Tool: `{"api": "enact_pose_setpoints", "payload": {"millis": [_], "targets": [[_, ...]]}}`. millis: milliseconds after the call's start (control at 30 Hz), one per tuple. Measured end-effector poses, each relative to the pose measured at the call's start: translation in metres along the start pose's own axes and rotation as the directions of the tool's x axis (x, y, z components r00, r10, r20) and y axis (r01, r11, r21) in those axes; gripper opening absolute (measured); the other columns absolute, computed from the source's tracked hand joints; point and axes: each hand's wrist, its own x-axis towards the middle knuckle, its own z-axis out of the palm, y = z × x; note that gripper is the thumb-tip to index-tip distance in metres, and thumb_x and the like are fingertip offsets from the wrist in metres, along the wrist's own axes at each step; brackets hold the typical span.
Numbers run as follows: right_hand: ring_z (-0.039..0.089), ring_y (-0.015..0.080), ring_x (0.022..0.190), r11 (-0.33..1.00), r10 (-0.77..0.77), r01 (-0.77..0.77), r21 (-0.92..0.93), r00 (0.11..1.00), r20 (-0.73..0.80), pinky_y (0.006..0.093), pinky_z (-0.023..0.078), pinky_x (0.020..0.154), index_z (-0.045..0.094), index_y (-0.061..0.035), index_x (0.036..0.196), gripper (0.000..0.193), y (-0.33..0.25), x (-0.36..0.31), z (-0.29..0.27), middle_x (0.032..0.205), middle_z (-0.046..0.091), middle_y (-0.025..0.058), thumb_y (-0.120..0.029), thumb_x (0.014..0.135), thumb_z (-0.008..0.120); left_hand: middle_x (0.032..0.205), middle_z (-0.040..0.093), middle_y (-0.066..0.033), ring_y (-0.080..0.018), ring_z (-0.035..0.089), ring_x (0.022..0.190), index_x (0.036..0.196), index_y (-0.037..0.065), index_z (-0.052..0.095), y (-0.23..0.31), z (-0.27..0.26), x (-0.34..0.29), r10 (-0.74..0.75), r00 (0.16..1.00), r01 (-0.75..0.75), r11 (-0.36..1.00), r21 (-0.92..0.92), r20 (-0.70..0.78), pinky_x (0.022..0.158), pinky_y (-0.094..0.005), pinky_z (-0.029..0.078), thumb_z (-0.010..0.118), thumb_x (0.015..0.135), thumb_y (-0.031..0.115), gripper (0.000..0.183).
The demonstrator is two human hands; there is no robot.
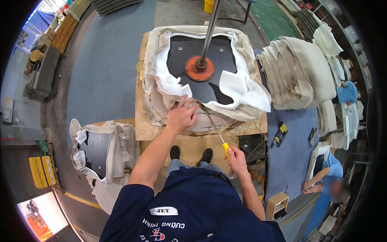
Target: The person stretches white fabric over a black seat base, trims excess material with a utility knife, and secures the fabric using a staple gun. The person repeatedly adjusts and pulls the fabric to ensure a tight fit around the edges.
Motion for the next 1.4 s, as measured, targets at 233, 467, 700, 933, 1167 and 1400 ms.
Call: {"api": "enact_pose_setpoints", "payload": {"millis": [233,467,700,933,1167,1400], "targets": [[0.052,0.0074,0.052,0.962,0.069,-0.108,0.252,0.985,0.159,0.0235,0.04,0.044,0.063,-0.0026,0.134,0.042,0.021,0.011,-0.012,0.079,0.066,0.0039,-0.034,0.109,0.049,0.131,0.064,-0.0007,-0.0289,0.053,0.134,0.117,0.026,0.073,0.001,0.001,0.001,-0.003,1.0,0.003,1.0,-0.003,-0.008,0.088,-0.0402,0.061,0.066,0.08,0.02,0.038],[0.05,0.0094,0.049,0.887,0.133,-0.228,0.402,0.959,0.249,0.0247,0.038,0.042,0.062,-0.0033,0.12,0.039,0.027,0.015,-0.018,0.081,0.067,0.0065,-0.039,0.11,0.048,0.132,0.063,0.0003,-0.027,0.054,0.134,0.115,0.027,0.074,0.002,0.003,-0.001,-0.015,1.0,0.015,1.0,0.003,-0.02,0.092,-0.0409,0.059,0.066,0.08,0.024,0.035],[0.043,0.0094,0.046,0.444,0.071,-0.53,0.722,0.825,0.561,0.0225,0.032,0.04,0.055,-0.0074,0.136,0.046,0.054,0.031,-0.017,0.086,0.065,0.0083,-0.044,0.111,0.043,0.131,0.064,0.0004,-0.026,0.054,0.133,0.114,0.026,0.074,0.003,-0.001,0.0,-0.001,1.0,0.001,1.0,0.03,-0.023,0.094,-0.0416,0.057,0.066,0.08,0.024,0.036],[0.051,0.0134,0.048,0.708,-0.006,-0.242,0.663,0.937,0.349,0.0269,0.039,0.043,0.057,-0.0037,0.133,0.048,0.047,0.026,0.019,0.081,0.066,0.011,-0.043,0.112,0.039,0.13,0.063,0.0007,-0.0255,0.054,0.133,0.114,0.025,0.074,0.003,-0.003,-0.003,-0.017,1.0,0.017,1.0,0.026,-0.001,0.093,-0.0409,0.058,0.067,0.079,0.024,0.036],[0.057,0.0157,0.051,0.883,-0.012,-0.101,0.459,0.971,0.237,0.0271,0.045,0.048,0.067,0.0031,0.115,0.051,0.08,-0.014,-0.036,0.075,0.069,0.0121,-0.041,0.111,0.042,0.132,0.063,0.0018,-0.0253,0.052,0.135,0.118,0.025,0.073,-0.003,-0.005,-0.002,0.009,0.999,-0.01,0.999,0.033,0.034,0.099,-0.0422,0.055,0.068,0.081,0.025,0.037],[0.061,0.0124,0.057,0.922,0.037,-0.147,0.359,0.954,0.296,0.0265,0.049,0.055,0.073,0.003,0.096,0.047,0.087,-0.035,-0.06,0.077,0.073,0.0095,-0.039,0.107,0.055,0.116,0.066,-0.0109,-0.0262,0.061,0.113,0.13,0.007,0.067,0.04,-0.046,-0.009,-0.216,0.976,0.178,0.726,-0.664,0.025,0.092,-0.0369,0.052,0.059,0.095,0.013,0.036]]}}
